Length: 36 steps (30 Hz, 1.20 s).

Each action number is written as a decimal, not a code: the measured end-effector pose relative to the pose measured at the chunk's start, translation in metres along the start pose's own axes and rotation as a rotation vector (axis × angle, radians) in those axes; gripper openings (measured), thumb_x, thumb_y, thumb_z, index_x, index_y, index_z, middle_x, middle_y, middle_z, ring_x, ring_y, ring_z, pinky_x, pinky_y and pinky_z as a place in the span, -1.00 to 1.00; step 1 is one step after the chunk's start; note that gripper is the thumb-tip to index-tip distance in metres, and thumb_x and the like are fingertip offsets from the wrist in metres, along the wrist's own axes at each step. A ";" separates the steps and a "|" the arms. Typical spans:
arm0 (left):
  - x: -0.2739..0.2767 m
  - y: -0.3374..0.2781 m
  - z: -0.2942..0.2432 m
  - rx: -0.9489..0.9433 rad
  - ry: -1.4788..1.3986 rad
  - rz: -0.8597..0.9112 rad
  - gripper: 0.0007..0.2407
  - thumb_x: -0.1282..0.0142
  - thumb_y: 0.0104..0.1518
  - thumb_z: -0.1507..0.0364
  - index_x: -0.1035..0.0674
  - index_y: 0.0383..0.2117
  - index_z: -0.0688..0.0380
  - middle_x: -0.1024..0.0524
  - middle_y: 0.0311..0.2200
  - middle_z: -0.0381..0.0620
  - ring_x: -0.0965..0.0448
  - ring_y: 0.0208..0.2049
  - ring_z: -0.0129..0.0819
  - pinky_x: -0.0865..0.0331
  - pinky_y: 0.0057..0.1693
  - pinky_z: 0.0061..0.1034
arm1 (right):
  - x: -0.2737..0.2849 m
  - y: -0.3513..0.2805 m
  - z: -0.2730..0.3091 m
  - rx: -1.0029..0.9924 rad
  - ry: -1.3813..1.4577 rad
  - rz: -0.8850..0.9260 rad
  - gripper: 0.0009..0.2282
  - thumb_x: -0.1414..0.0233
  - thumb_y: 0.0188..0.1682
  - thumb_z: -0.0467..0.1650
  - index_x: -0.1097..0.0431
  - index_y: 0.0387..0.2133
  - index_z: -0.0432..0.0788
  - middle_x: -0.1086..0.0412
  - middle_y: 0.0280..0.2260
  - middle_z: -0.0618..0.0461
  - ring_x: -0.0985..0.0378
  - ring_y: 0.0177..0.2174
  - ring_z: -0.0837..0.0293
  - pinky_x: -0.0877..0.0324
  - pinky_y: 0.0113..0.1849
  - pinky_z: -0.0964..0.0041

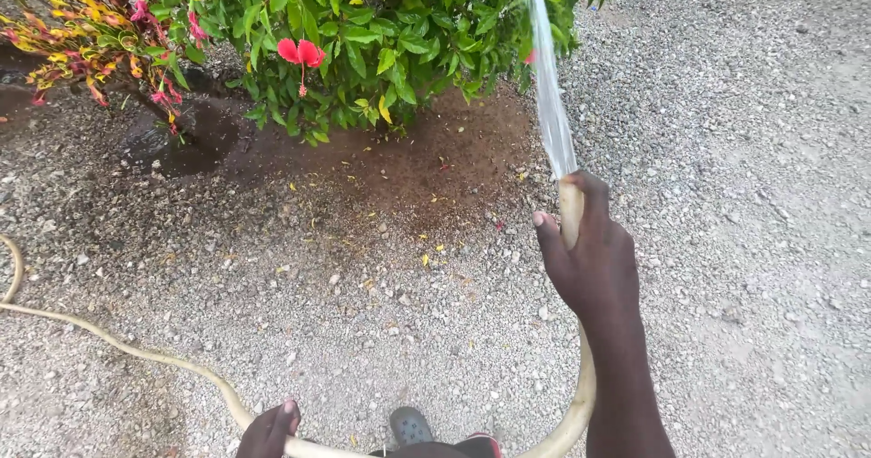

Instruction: Watering various bushes and plants in an outdoor area using a garden hose.

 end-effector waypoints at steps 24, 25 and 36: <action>-0.002 -0.003 0.008 -0.021 -0.031 -0.046 -0.48 0.39 0.23 -0.02 -0.45 -0.69 0.06 -0.34 -0.70 -0.20 -0.36 -0.58 -0.37 -0.19 -0.26 -0.47 | 0.022 -0.006 -0.003 0.101 0.062 -0.203 -0.75 0.24 0.22 -0.25 -0.09 0.08 -0.06 -0.22 -0.66 0.01 -0.23 -0.76 0.07 -0.04 -0.71 0.19; -0.001 -0.002 0.005 -0.013 -0.025 -0.053 -0.49 0.36 0.23 -0.01 -0.45 -0.70 0.06 -0.33 -0.71 -0.20 -0.35 -0.57 -0.38 -0.16 -0.26 -0.48 | 0.024 -0.006 -0.002 0.119 0.063 -0.229 -0.74 0.17 0.20 -0.26 -0.10 0.08 -0.08 -0.25 -0.63 -0.04 -0.29 -0.74 0.01 -0.09 -0.69 0.14; 0.002 -0.007 0.001 0.004 -0.025 -0.066 -0.50 0.33 0.23 -0.01 -0.44 -0.69 0.05 -0.33 -0.71 -0.22 -0.33 -0.57 -0.40 -0.13 -0.26 -0.51 | 0.013 -0.003 0.026 0.219 0.046 -0.172 -0.74 0.11 0.16 -0.28 -0.08 0.05 -0.04 -0.30 -0.60 -0.01 -0.31 -0.77 0.09 -0.14 -0.76 0.27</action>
Point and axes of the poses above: each hand's wrist, its own y-axis towards the middle knuckle, its own x-axis out of the back of the hand, z = x × y, the point moved 4 cm from there along y, towards the middle knuckle
